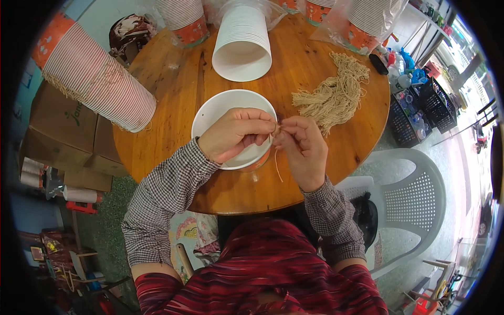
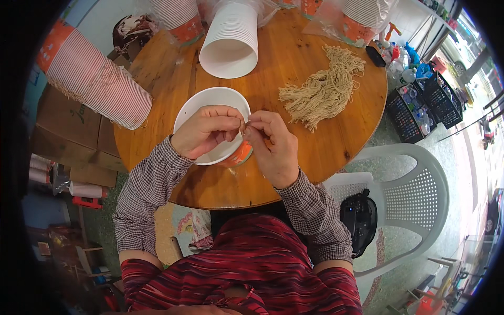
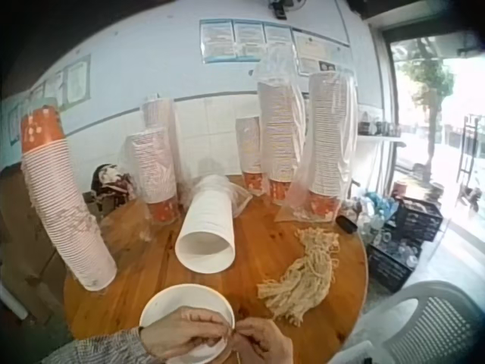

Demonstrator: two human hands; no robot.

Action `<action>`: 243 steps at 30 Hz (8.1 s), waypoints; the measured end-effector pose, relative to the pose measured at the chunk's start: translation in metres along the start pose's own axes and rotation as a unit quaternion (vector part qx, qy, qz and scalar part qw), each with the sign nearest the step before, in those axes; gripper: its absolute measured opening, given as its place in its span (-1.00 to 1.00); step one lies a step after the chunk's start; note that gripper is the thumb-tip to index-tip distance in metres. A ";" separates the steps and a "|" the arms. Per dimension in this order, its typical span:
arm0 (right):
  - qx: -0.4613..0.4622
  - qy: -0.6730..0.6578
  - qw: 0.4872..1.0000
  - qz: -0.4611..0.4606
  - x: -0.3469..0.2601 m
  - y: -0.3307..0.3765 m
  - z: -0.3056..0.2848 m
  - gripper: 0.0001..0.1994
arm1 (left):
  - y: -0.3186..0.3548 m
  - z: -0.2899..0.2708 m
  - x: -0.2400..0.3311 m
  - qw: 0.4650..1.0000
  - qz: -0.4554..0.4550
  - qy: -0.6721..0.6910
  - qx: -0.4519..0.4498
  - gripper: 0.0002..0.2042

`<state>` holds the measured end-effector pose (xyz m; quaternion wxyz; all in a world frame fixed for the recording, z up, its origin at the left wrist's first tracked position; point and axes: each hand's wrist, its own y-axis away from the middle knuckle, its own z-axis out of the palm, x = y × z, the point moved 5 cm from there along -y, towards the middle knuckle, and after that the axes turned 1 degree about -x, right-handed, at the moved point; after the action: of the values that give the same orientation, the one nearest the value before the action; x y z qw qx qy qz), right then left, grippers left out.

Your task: Tying precut strings to paper buckets to create handles for Halloween packaging.

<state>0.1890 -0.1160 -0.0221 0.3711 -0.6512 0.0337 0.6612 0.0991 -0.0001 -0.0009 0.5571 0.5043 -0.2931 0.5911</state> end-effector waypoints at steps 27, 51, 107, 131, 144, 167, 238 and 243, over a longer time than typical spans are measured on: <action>0.029 0.063 0.997 0.032 0.008 -0.001 -0.015 -0.92 | 0.000 0.008 0.005 0.965 0.100 -0.235 0.068 -0.89; -0.004 -0.012 0.999 0.035 0.004 -0.006 -0.013 -0.87 | 0.000 0.006 0.001 0.977 0.091 -0.185 0.050 -0.81; -0.066 0.022 0.993 0.098 -0.011 -0.017 -0.031 -0.91 | -0.019 0.020 0.004 0.946 0.074 -0.312 0.047 -0.82; 0.002 -0.292 0.942 0.165 -0.032 -0.021 -0.047 -0.80 | -0.015 0.041 0.029 0.713 0.375 -0.590 -0.049 -0.94; 0.052 -0.368 0.914 0.164 -0.051 -0.019 -0.092 -0.79 | -0.023 0.034 0.016 0.694 0.290 -0.652 -0.089 -0.93; -0.021 0.259 0.961 0.090 -0.065 0.037 -0.052 -0.72 | 0.085 0.044 -0.046 0.888 0.207 -0.396 0.107 -0.88; -0.063 0.011 0.995 0.076 0.040 0.006 0.024 -0.88 | 0.093 -0.001 0.004 0.632 0.246 -0.695 0.239 -0.78; -0.062 -0.060 0.992 0.096 0.048 0.025 0.039 -0.93 | 0.097 -0.008 -0.009 0.676 0.174 -0.663 0.270 -0.77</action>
<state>0.1485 -0.0922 -0.0698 0.2661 -0.6260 0.0323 0.7323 0.0038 -0.0164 0.0091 -0.0573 0.8324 -0.4956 0.2413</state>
